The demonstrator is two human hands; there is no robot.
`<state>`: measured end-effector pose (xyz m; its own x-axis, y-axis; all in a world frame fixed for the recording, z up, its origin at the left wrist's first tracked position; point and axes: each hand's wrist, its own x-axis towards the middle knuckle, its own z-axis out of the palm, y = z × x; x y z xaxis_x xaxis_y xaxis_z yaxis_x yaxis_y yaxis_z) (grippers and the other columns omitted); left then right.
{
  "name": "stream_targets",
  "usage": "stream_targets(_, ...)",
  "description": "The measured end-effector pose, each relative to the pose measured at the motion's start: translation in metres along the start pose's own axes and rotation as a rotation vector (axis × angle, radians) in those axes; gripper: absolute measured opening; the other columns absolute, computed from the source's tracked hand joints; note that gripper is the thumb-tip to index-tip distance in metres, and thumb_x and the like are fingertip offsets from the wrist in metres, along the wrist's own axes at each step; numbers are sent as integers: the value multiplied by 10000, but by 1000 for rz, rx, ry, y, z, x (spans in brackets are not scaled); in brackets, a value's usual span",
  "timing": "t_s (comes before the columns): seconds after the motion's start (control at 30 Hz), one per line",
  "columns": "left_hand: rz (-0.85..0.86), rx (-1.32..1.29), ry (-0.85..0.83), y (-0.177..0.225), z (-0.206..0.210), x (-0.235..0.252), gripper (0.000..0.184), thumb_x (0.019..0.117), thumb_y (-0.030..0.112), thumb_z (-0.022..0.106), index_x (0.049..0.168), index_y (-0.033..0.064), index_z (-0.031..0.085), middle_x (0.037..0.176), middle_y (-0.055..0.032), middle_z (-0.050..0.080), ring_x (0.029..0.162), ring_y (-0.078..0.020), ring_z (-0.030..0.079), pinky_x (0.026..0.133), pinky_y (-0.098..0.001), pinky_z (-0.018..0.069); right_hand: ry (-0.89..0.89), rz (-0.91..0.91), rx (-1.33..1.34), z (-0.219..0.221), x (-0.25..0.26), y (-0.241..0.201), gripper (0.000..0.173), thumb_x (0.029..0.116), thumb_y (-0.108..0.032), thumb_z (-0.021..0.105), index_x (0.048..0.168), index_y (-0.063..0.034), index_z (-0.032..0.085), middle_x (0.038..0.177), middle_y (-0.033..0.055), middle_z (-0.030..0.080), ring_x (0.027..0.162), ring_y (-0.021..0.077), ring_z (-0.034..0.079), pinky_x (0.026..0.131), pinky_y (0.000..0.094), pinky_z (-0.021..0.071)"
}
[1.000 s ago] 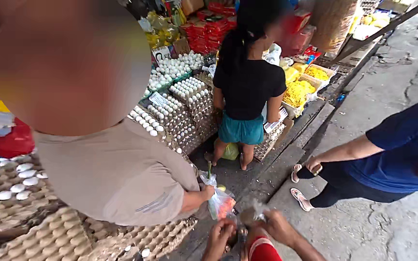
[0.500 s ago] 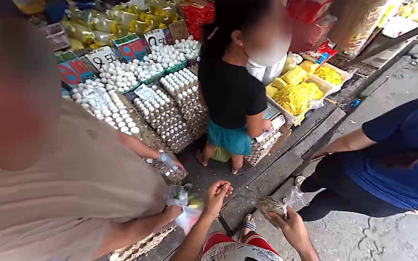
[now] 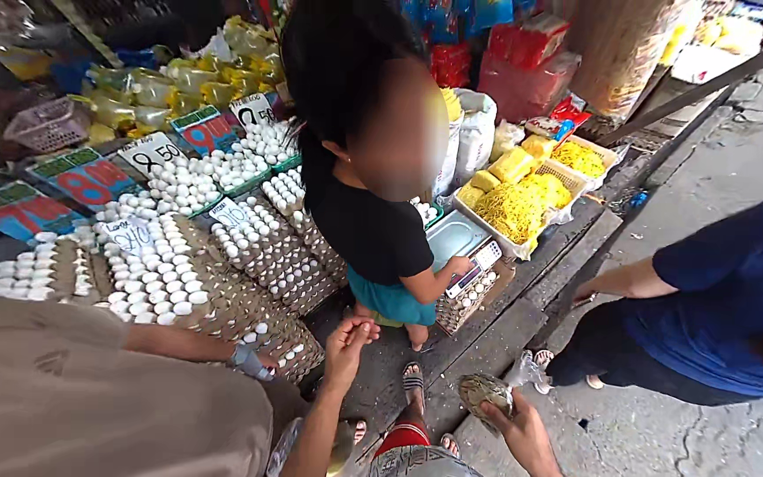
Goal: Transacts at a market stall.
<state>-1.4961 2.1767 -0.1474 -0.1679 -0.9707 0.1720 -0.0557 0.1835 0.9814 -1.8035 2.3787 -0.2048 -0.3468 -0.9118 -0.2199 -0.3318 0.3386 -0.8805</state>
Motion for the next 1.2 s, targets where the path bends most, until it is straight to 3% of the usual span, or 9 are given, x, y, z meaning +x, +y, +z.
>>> stream_targets(0.17,-9,-40,279,-8,-7,83,332,1056,165,485,1293,-51,571,1207,-165,674,1057,-267,687,873,-420,602,-132,90,-133,20,47,-10,427,872,-317,797,1180,-43,684,970,118,751,922,247,734,888,529,585)
stream_targets(0.33,-69,-123,446,-22,1,137,801,1036,545,447,1602,16,247,1619,-169,358,1395,-221,482,1095,-410,476,-375,35,-457,55,121,-68,400,931,-321,725,1184,-11,721,1106,217,732,1043,410,697,953,657,509)
stream_targets(0.43,-41,-81,398,-17,28,136,993,1013,661,376,1613,-58,47,1689,-258,69,1577,-284,131,1281,-461,183,-535,-37,-512,80,161,-97,433,944,-320,705,1285,-54,693,1187,189,725,1104,380,693,986,634,511)
stream_targets(0.5,-44,-80,378,-16,39,132,1039,1007,703,336,1606,-66,-19,1685,-282,-16,1587,-310,39,1294,-485,122,-636,-34,-545,96,184,-122,456,952,-319,697,1301,-27,675,1199,209,716,1130,383,682,1016,623,496)
stream_targets(0.8,20,39,245,-24,59,116,1056,953,622,595,1602,-60,115,1660,-342,-14,1563,-437,62,1256,-601,173,-932,-133,-622,143,235,-162,427,1017,-259,570,1270,78,640,1266,258,667,1227,362,623,1107,519,438)
stream_targets(0.97,55,57,247,-27,76,102,882,940,466,704,1604,86,265,1659,-301,89,1507,-403,278,1115,-538,461,-953,-285,-664,126,240,-162,373,1005,-235,594,1226,53,683,1218,233,701,1189,357,652,1086,518,461)
stream_targets(1.03,46,69,298,-24,75,100,696,943,396,705,1513,104,435,1604,-244,268,1415,-338,434,1021,-490,547,-949,-480,-693,119,257,-131,364,1036,-291,573,1265,-32,686,1208,176,722,1145,336,685,1023,545,521)
stream_targets(1.07,40,62,316,-22,72,99,601,952,352,694,1463,105,493,1564,-212,341,1363,-316,491,989,-478,569,-811,-744,-549,122,267,-90,367,1002,-346,593,1159,-47,737,1034,157,762,931,315,745,814,536,608)
stream_targets(1.2,-2,53,398,-14,64,95,397,980,190,604,1319,-13,569,1384,-191,539,1221,-299,604,930,-457,599,-907,-350,-540,92,262,-98,430,965,-330,692,1365,-177,665,1276,92,709,1157,284,685,1023,564,526)
